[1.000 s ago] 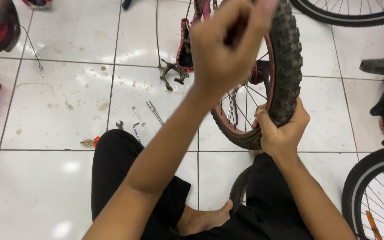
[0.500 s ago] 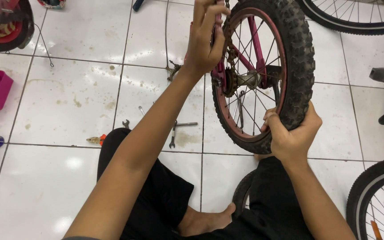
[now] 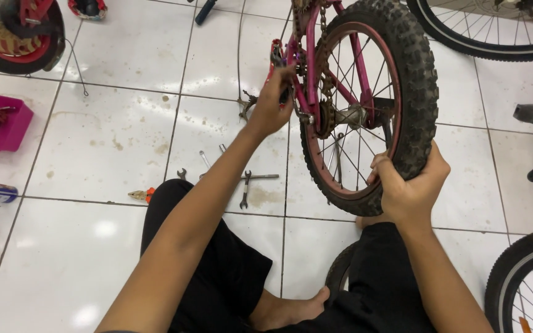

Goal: The person sits on the floor and works on a pink bicycle, using a wrench to tighten the rear wheel axle nuts. They rotate the wheel to check alignment and continue adjusting the nuts on both sides of the axle.

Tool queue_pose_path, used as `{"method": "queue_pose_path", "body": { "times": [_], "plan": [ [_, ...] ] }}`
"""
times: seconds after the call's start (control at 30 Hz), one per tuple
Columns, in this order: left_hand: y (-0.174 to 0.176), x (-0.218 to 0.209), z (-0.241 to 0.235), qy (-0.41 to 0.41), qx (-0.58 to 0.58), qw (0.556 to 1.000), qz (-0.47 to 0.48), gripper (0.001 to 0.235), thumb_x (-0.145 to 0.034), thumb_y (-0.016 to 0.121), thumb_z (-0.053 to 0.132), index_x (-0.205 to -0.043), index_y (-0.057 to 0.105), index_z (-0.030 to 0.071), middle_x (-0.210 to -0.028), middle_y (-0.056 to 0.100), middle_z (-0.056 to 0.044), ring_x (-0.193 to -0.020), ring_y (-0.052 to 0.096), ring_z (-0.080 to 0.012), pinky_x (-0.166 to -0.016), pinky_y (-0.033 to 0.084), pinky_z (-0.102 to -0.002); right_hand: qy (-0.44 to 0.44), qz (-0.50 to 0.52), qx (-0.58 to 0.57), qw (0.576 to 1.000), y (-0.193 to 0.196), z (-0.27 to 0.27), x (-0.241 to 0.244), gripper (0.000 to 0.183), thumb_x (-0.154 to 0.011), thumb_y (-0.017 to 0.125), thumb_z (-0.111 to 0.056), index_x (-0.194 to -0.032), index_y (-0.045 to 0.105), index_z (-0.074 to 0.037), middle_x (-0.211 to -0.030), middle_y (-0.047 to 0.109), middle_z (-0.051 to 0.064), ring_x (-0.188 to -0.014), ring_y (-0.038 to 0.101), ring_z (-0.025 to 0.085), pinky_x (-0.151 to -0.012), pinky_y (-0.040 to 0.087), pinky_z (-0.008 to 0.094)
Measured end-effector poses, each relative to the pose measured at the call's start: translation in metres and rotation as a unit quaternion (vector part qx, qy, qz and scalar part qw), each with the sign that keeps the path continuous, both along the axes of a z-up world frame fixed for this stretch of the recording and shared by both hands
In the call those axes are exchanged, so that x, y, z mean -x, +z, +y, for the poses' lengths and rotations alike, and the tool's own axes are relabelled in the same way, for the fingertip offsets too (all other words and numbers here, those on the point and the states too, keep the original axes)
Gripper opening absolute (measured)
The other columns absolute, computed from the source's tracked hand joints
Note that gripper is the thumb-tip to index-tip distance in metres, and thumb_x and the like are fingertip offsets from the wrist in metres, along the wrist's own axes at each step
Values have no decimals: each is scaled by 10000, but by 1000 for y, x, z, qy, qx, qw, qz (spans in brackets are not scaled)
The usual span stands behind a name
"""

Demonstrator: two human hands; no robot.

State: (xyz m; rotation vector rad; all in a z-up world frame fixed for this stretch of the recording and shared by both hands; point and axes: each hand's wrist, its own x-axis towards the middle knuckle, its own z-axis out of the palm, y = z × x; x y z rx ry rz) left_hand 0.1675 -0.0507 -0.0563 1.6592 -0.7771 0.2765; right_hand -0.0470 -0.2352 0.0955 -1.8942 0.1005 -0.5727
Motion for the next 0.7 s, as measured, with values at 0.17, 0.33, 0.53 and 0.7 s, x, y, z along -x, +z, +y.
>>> {"method": "queue_pose_path", "body": {
  "times": [0.17,0.33,0.53,0.7],
  "plan": [
    [-54,12,-18,78,44,996,-25,390,-1020,471,-136,-1391,522,-25,-1505,492,-262,-1385,475,-402,-1150,437,-499,51,-111,43,992,-14,-11,-9,139,-819,568,132,-857,537,3,-582,604,133,-456,611,214,-501,526,341],
    [-92,38,-24,221,-134,963,-75,202,-1082,470,100,-1205,628,72,-957,695,-82,-947,692,-262,-869,558,-372,56,-116,47,991,-16,-13,-10,142,-818,557,146,-849,542,8,-575,593,142,-454,611,226,-500,524,353],
    [-103,94,-19,199,-191,961,-22,248,-1089,480,353,-1153,674,212,-752,677,80,-987,642,-200,-866,493,-382,59,-115,39,991,-15,-12,-9,146,-824,557,132,-859,537,-9,-582,592,141,-460,615,228,-506,531,352],
    [-42,164,-5,36,-83,993,75,415,-1101,401,171,-1457,259,10,-756,648,-110,-733,657,-288,-700,532,-405,63,-115,42,990,-14,-13,-8,157,-827,553,141,-857,534,-12,-578,585,139,-461,612,226,-511,529,349]
  ]
}}
